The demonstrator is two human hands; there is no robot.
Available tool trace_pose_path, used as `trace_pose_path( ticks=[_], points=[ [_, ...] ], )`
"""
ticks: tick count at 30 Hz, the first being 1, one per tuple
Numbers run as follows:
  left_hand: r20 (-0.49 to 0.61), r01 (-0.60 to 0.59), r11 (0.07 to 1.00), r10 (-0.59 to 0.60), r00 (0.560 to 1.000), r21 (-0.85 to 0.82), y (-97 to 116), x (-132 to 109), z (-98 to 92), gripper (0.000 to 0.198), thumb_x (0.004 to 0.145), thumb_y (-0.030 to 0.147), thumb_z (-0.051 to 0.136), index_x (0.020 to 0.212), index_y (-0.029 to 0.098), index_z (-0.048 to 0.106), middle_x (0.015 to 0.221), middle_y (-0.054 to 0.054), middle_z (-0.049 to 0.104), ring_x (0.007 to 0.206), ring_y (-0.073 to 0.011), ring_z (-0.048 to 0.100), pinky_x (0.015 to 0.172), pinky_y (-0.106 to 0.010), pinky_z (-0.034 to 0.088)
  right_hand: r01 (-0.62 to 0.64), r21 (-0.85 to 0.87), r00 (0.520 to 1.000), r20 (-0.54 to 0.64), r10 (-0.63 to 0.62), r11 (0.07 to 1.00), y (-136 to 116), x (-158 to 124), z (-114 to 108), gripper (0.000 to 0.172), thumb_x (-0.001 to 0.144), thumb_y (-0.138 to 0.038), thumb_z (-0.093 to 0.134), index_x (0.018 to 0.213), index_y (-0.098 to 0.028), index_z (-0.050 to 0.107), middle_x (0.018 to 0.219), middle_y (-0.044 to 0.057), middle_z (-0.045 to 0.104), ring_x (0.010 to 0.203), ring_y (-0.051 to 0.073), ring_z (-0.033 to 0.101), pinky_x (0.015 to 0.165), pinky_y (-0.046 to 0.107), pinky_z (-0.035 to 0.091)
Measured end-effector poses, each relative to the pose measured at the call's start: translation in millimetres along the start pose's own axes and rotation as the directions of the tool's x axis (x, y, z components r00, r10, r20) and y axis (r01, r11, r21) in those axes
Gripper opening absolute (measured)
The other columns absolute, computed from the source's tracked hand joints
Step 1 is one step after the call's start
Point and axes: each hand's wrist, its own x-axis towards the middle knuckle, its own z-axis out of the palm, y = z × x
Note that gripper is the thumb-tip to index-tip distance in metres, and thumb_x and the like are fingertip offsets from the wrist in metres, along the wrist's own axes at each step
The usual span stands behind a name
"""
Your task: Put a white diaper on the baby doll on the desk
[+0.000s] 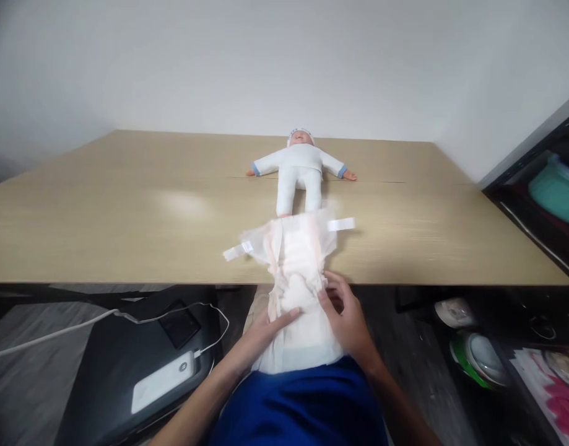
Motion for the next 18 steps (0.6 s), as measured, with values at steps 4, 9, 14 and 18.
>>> trace_pose_path(
  ticks=[4, 9, 14, 18],
  points=[
    [-0.043, 0.015, 1.0, -0.015, 0.999, 0.004, -13, -3, -1.9, 0.082, 0.077, 0.07, 0.093, 0.139, 0.02, 0.075, 0.152, -0.016, 0.073, 0.145, -0.0435, 0.067, 0.123, -0.054, 0.057, 0.051, -0.11, 0.992, -0.106, -0.063, 0.993, 13, -25, -7, 0.048, 0.103, -0.052, 0.07, 0.143, -0.026, 0.067, 0.129, 0.013, 0.078, 0.114, 0.031, 0.076, 0.091, 0.044, 0.066],
    [-0.1, 0.017, 0.996, -0.008, 0.995, 0.088, -23, -14, -2.8, 0.081, 0.079, 0.072, 0.09, 0.141, 0.022, 0.075, 0.14, -0.015, 0.079, 0.142, -0.0429, 0.068, 0.125, -0.054, 0.054, 0.195, -0.253, 0.96, -0.15, -0.237, 0.948, -4, -32, -11, 0.029, 0.105, -0.041, 0.067, 0.133, -0.03, 0.069, 0.123, 0.011, 0.076, 0.102, 0.029, 0.075, 0.087, 0.048, 0.066],
    [-0.073, 0.002, 0.994, 0.006, 0.997, 0.108, -22, -20, -3.6, 0.089, 0.081, 0.074, 0.089, 0.152, 0.024, 0.069, 0.144, -0.015, 0.078, 0.144, -0.0416, 0.067, 0.126, -0.052, 0.053, 0.374, -0.484, 0.853, -0.156, -0.499, 0.791, -21, 10, -11, 0.034, 0.103, -0.034, 0.069, 0.137, -0.031, 0.066, 0.134, 0.013, 0.072, 0.124, 0.038, 0.068, 0.104, 0.063, 0.06],
    [-0.097, 0.006, 0.992, 0.006, 0.995, 0.129, -21, -21, -2.4, 0.091, 0.079, 0.076, 0.089, 0.151, 0.022, 0.069, 0.148, -0.016, 0.075, 0.147, -0.0425, 0.065, 0.128, -0.053, 0.051, 0.447, -0.554, 0.841, -0.007, -0.541, 0.703, -40, 40, -5, 0.029, 0.107, -0.03, 0.064, 0.136, -0.032, 0.068, 0.136, 0.011, 0.072, 0.134, 0.038, 0.064, 0.117, 0.066, 0.052]
  ],
)
